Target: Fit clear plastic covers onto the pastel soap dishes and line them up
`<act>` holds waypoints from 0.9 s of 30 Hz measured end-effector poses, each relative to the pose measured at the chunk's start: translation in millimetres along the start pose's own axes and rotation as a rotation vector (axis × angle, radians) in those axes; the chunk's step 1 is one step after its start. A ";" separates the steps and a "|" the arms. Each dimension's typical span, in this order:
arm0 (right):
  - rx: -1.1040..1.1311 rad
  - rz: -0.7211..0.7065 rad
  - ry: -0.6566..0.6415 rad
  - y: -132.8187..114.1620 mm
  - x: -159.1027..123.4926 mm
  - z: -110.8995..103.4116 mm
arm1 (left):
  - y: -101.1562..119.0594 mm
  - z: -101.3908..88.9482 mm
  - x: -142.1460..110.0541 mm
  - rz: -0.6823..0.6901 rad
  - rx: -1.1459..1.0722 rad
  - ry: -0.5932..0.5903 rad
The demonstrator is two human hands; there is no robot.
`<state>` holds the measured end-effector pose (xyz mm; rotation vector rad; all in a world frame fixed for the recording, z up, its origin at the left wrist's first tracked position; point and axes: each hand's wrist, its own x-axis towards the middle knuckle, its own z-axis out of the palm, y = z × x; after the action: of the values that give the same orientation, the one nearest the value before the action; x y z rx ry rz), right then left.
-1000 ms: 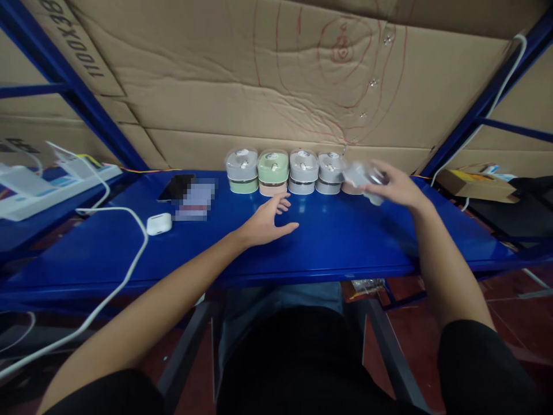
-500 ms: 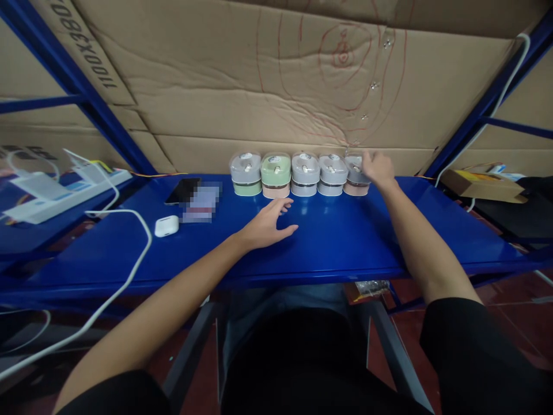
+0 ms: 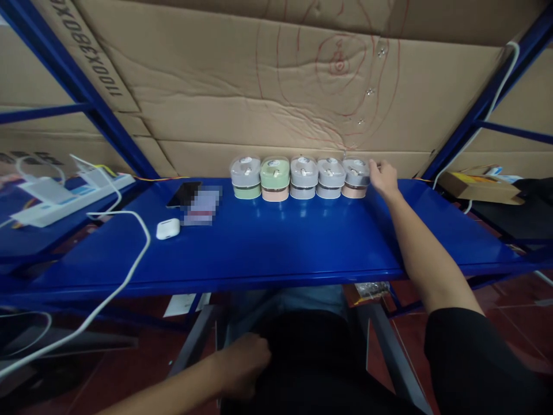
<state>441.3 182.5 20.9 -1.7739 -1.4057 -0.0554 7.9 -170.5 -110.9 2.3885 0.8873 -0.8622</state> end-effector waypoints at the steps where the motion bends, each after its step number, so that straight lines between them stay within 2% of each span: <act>1: 0.005 -0.006 0.006 -0.7 -0.1 -0.1 | -1.5 3.9 3.7 -0.024 -0.030 0.015; 6: 0.023 -0.031 0.005 -2.9 -1.5 -1.7 | -3.2 15.3 6.1 -0.142 -0.219 0.134; 10: 0.035 -0.053 0.018 -1.2 -1.3 -0.2 | -4.7 23.4 10.2 -0.211 -0.283 0.057; 13: 0.063 -0.065 -0.012 1.3 -0.6 2.5 | -8.0 27.0 16.3 -0.230 -0.289 0.056; 16: 0.074 -0.113 -0.066 4.3 -0.4 3.3 | -10.4 27.3 18.9 -0.230 -0.276 0.059; 21: 0.025 -0.318 -0.242 4.0 -4.6 -1.0 | -12.6 27.5 18.2 -0.234 -0.244 0.069; 23: -0.033 -0.327 -0.267 -0.3 -8.9 -2.1 | -15.5 28.9 17.4 -0.208 -0.250 0.083; 27: -0.160 -0.255 -0.261 -12.6 -19.1 -2.8 | -25.3 28.7 13.8 -0.123 -0.299 0.113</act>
<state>425.2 166.0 20.3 -1.7669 -1.8567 -0.0758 -12.9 -164.1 -145.3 2.1565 1.1310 -0.5932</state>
